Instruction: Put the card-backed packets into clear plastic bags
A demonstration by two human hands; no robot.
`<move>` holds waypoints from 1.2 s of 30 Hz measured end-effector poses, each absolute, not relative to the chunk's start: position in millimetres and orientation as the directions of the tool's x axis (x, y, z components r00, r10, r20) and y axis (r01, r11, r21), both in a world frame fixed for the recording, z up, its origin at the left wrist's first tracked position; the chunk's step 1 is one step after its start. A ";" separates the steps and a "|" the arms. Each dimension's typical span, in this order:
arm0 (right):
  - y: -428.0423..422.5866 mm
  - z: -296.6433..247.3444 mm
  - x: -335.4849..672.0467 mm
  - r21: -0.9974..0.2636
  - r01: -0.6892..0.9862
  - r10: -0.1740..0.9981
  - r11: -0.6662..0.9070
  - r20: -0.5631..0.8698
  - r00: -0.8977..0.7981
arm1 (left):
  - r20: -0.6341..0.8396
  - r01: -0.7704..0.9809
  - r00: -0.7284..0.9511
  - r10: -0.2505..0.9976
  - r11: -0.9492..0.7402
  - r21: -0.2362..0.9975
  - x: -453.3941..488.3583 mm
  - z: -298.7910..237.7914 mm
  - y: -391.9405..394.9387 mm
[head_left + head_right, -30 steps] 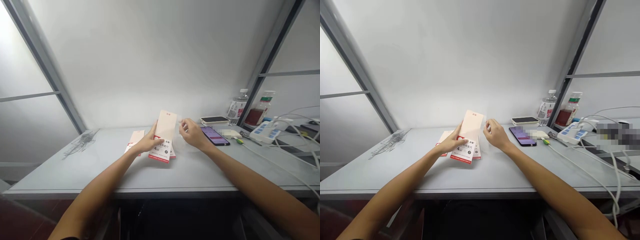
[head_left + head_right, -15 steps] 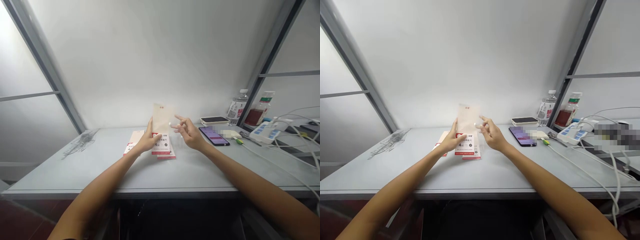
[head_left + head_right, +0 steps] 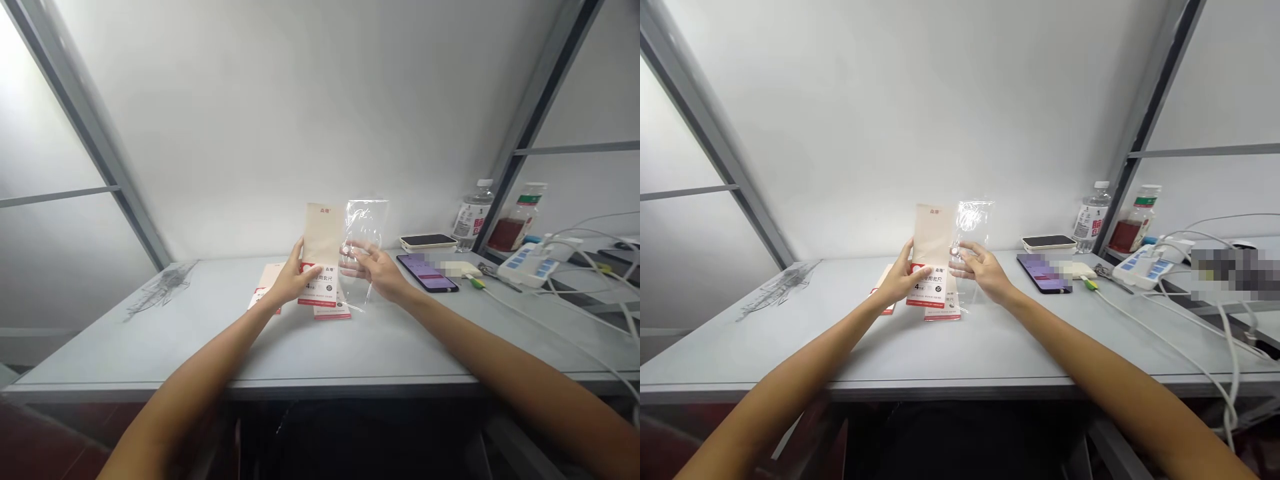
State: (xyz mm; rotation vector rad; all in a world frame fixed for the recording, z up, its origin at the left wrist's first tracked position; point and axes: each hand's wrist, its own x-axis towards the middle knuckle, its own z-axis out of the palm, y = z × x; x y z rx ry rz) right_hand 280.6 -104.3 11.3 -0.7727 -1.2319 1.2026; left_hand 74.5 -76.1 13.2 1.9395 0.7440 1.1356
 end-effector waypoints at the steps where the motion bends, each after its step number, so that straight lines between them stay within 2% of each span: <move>1: -104.3 11.7 281.0 -0.937 -0.261 0.959 0.232 0.265 -0.097 | 0.431 0.116 0.426 0.795 -0.521 0.846 74.4 13.3 -75.7; 3: -105.6 13.2 281.5 -0.942 -0.264 0.964 0.207 0.242 -0.109 | 0.399 0.114 0.399 0.826 -0.476 0.872 74.1 13.8 -74.7; 9: -110.3 16.2 280.2 -0.962 -0.235 0.963 0.142 0.189 -0.193 | 0.449 0.086 0.297 0.842 -0.492 0.866 74.7 14.6 -73.6; 18: -108.4 15.7 286.1 -0.967 -0.231 0.946 0.107 0.170 -0.275 | 0.475 0.013 0.291 0.830 -0.500 0.866 75.5 19.0 -75.4; 27: -109.0 17.3 287.6 -0.965 -0.247 0.951 0.083 0.151 -0.271 | 0.490 0.010 0.270 0.829 -0.511 0.859 72.2 19.6 -70.2; 36: -106.5 17.4 285.4 -0.959 -0.264 0.963 0.106 0.165 -0.211 | 0.433 0.004 0.314 0.845 -0.457 0.889 78.0 14.2 -75.4</move>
